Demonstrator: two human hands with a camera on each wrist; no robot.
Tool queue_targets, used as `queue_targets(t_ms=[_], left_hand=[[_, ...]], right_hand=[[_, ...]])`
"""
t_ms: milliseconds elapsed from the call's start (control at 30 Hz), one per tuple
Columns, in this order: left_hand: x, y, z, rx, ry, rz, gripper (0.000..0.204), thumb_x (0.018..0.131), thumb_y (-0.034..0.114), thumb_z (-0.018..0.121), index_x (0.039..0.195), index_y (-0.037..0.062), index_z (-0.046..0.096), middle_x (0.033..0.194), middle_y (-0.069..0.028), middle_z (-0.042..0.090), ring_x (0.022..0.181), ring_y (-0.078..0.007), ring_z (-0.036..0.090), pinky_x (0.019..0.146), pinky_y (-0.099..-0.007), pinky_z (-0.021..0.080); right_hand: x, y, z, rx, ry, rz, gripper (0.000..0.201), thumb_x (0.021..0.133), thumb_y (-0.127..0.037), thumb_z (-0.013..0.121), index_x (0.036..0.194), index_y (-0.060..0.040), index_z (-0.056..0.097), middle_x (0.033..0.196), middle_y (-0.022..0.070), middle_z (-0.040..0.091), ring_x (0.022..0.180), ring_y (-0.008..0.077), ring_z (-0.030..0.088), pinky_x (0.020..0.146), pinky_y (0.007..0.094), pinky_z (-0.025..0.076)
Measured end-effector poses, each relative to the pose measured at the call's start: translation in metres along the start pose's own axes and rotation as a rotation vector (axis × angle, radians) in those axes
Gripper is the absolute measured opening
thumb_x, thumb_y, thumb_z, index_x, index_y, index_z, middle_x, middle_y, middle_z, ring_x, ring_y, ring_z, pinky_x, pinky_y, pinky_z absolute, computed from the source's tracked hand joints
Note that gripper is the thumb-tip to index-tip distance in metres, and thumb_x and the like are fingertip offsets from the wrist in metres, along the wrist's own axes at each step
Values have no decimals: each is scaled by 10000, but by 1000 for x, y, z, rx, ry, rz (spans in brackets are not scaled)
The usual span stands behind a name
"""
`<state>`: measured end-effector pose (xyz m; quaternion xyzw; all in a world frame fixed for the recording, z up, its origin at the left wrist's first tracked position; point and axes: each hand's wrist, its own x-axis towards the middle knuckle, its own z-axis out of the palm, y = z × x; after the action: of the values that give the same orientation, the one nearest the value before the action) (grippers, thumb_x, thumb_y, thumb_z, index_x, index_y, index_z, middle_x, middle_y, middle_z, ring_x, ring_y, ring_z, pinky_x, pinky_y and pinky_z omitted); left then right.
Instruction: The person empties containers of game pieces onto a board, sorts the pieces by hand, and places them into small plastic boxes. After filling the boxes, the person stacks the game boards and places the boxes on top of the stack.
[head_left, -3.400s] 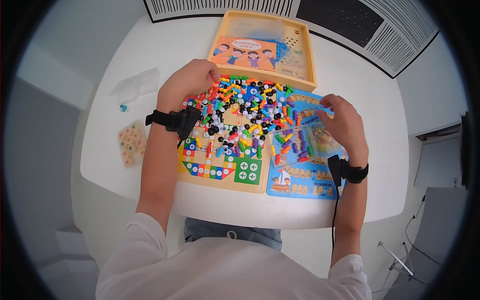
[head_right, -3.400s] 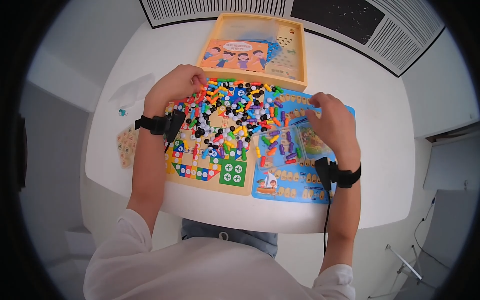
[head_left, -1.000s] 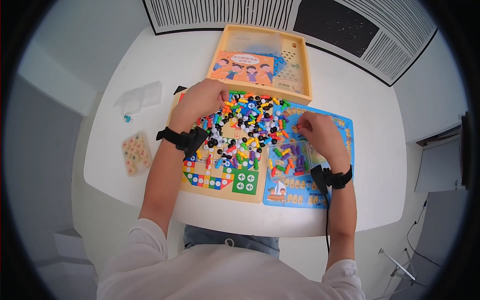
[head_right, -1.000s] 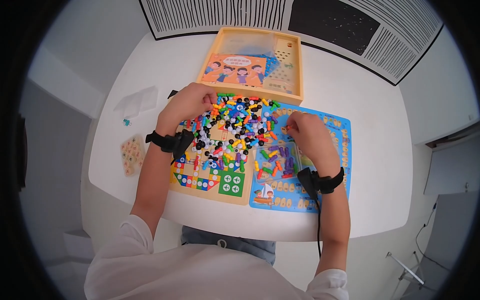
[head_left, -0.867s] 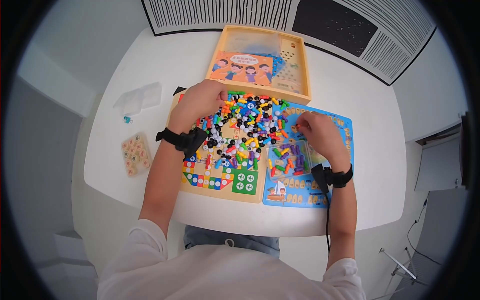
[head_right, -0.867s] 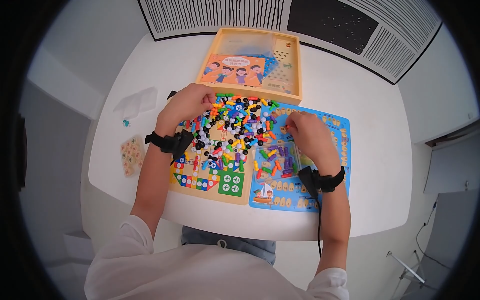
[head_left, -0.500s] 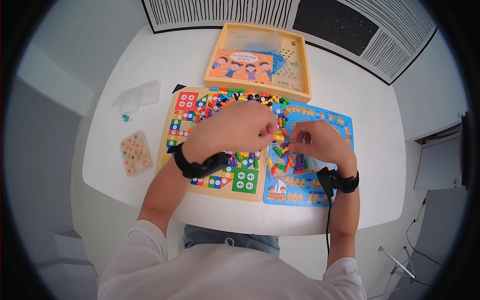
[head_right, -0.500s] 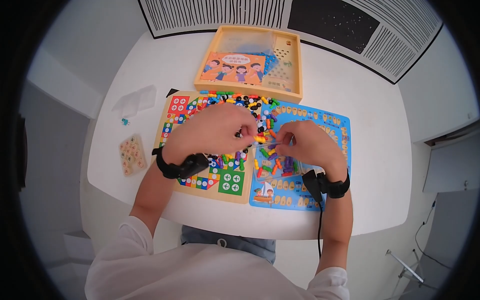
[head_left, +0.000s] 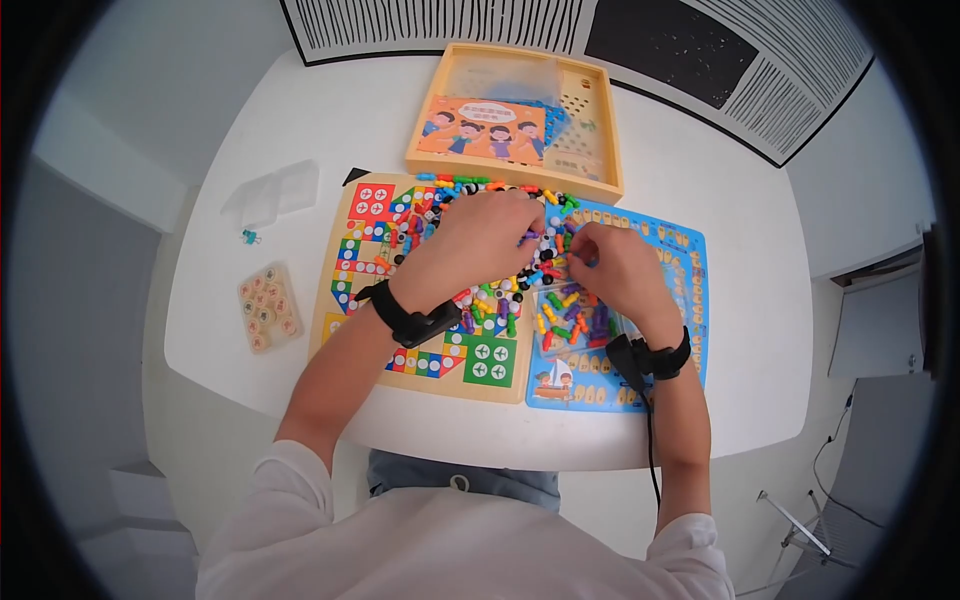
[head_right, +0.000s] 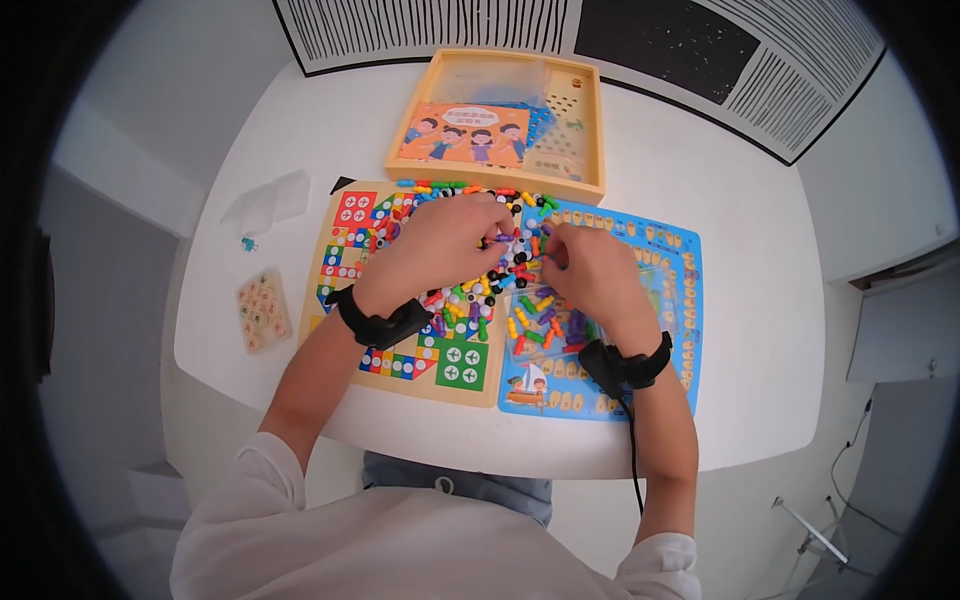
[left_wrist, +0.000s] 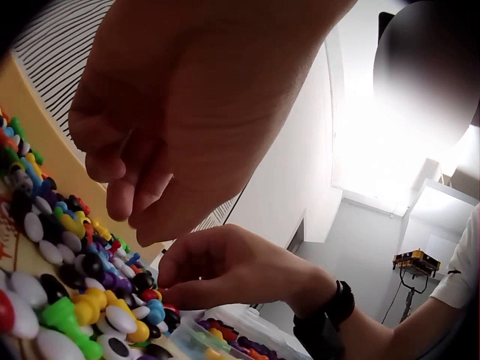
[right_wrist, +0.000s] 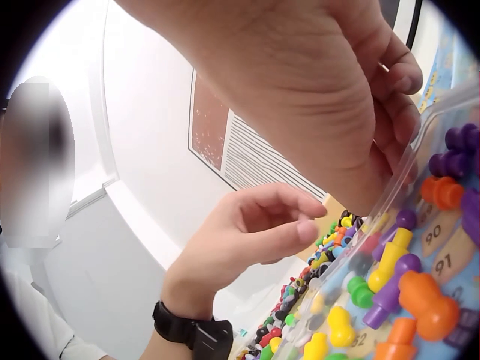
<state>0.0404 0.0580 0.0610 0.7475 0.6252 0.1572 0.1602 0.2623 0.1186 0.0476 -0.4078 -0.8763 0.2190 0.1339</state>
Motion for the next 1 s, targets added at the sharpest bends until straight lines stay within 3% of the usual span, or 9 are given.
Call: queue_targets(t_ms=[200,400,733,833,933,1000], left_hand=[[2,-4,22,97,74,49,183,922,194,694,1062,92,751,1065,-89,674,999,-300,710,827,-454,584],[4,-12,29,137,73,8,167,916,192,697,1027,87,765,1042,-92,671,1014,-305,704,827,-453,585],[4,-10,25,106,14,-15,198,847,208,711,996,86,756,1030,-90,671,997,-304,703,834,-457,582],[3,-11,26,45,76,24,181,823,177,722,910,27,772,978,-145,688,904,-348,719,763,-485,580],[2,-11,21,-5,42,24,187,819,189,735,912,29,765,987,-143,691,907,-341,720,763,-482,580],[4,-14,21,44,-3,25,182,840,229,746,935,74,734,1000,-84,688,966,-306,705,807,-437,568]], right_hand=[[2,-7,-1,-30,74,32,176,844,-145,753,1010,-90,731,818,86,759,780,311,742,701,423,584],[1,-1,5,-95,74,-73,199,855,-154,744,1049,-108,749,847,66,761,797,300,742,708,422,588],[1,-2,3,-145,37,28,224,816,-187,765,1007,-69,772,874,137,772,811,337,749,733,451,599],[2,-1,3,-180,37,42,217,797,-186,765,974,-61,778,874,161,771,811,356,749,741,460,603],[2,1,3,-162,46,47,195,779,-179,763,934,-63,786,848,173,766,782,365,747,732,461,607],[4,3,3,-143,54,50,184,771,-174,762,917,-64,789,827,175,763,759,366,745,721,460,608]])
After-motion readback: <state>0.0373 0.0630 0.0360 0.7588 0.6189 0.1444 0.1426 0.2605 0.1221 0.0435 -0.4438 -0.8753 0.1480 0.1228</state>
